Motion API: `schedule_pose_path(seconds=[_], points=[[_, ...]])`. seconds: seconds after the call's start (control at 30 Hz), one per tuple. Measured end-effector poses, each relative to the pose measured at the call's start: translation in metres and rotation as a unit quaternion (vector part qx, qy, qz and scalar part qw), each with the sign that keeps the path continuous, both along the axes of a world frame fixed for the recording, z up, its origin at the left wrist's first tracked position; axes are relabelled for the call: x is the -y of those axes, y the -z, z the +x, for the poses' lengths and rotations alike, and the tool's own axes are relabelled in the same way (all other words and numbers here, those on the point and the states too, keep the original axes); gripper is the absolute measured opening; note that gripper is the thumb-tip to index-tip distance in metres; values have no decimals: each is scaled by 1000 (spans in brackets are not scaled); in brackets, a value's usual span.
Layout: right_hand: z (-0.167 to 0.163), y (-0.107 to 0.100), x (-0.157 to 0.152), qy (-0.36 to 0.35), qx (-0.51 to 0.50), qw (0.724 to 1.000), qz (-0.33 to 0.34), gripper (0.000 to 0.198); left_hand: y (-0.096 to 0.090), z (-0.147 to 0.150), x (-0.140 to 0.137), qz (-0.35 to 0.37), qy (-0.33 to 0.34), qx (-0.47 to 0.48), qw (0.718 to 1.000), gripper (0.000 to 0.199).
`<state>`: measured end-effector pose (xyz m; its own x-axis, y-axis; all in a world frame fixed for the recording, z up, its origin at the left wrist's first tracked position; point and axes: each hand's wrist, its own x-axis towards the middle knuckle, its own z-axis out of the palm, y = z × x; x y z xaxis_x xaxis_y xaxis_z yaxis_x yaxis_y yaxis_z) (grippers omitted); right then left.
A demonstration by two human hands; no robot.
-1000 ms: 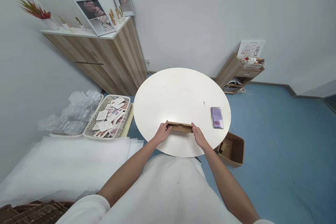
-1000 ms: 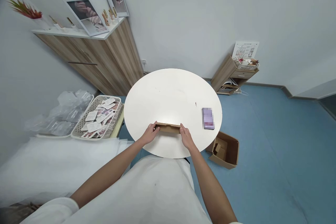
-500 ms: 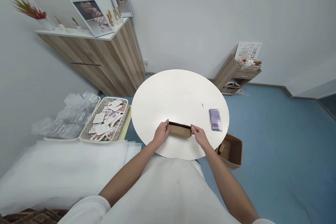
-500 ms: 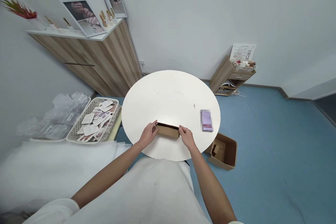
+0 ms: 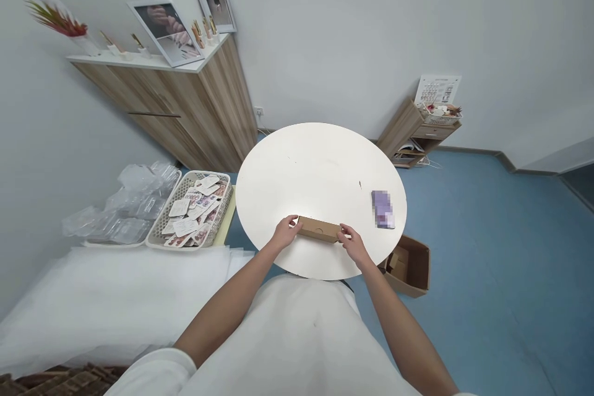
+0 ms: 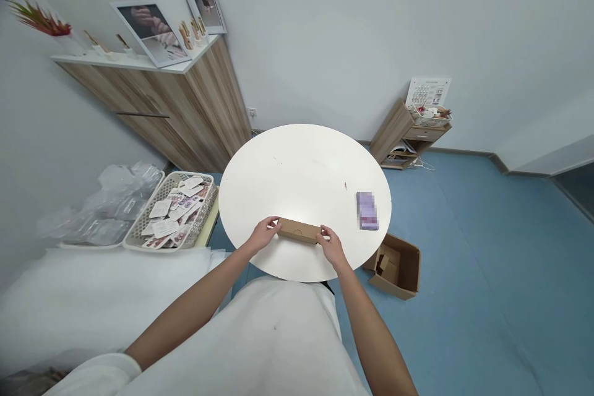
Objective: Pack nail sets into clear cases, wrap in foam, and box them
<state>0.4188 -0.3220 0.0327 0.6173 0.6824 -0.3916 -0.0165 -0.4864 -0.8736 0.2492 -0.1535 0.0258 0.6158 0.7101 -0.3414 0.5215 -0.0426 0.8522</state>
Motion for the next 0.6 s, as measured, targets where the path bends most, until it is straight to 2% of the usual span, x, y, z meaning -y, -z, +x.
schedule_pose_path(seconds=[0.1, 0.23, 0.47, 0.6], points=[[-4, 0, 1, -8, -19, 1000, -10, 47, 5, -3, -1, -17, 47, 11, 999, 53], [-11, 4, 2, 17, -10, 1000, -6, 48, 10, -7, 1, -9, 70, 21, 997, 52], [-19, 23, 15, 30, 31, 997, 69, 45, 22, -14, 13, -20, 60, 73, 995, 42], [-23, 36, 24, 33, 6, 995, 95, 53, 29, -15, 27, -12, 56, 71, 996, 39]])
